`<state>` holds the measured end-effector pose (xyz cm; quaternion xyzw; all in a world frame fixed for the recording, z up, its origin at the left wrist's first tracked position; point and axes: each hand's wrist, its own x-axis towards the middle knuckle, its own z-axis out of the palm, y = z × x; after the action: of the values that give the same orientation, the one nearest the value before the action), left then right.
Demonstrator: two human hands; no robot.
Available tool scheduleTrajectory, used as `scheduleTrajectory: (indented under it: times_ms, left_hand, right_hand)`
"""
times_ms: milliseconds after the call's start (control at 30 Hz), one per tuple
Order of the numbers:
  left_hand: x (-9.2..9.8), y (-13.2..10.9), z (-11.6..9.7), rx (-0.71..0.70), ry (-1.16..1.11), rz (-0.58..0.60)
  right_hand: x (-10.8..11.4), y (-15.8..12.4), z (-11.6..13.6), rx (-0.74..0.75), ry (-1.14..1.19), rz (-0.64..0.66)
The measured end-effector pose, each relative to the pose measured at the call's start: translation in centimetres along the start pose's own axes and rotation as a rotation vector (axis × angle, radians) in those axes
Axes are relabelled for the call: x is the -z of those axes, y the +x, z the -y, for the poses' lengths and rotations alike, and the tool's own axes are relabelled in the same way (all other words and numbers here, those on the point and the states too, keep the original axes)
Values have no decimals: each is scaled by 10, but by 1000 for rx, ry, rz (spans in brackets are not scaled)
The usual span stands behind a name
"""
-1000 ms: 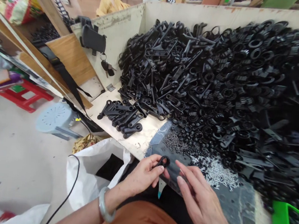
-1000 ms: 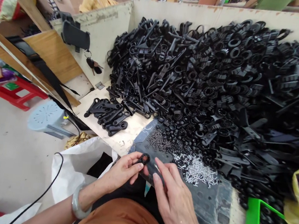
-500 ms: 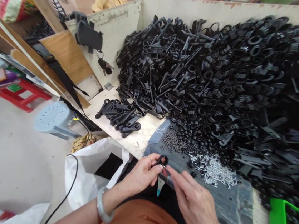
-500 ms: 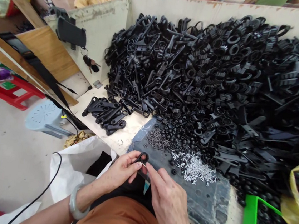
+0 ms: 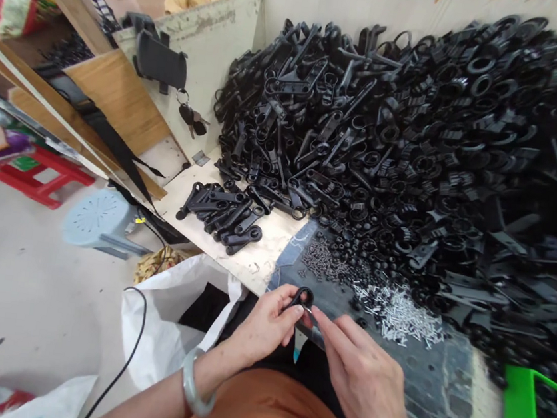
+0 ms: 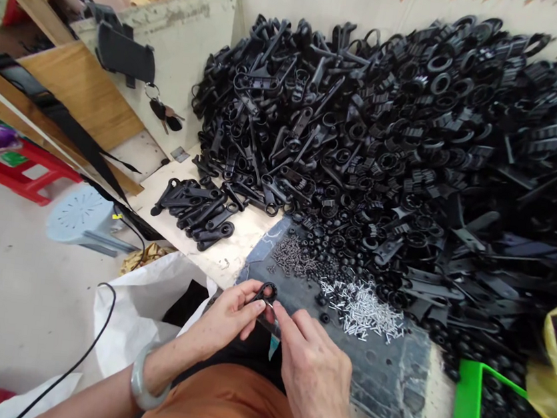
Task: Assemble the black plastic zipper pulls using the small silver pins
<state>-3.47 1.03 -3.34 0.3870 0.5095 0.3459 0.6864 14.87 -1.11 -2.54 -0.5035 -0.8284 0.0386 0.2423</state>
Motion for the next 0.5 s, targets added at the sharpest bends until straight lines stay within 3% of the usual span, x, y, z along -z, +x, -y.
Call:
scheduleTrajectory:
  times_ms: [233,500]
  left_hand:
    - [-6,1,8,13,-38,-75]
    - [-5,0,13,-15,-1,-65]
  right_hand:
    - [-2,1,9,31,-108,18]
    - [-2,0,12,38,-118,58]
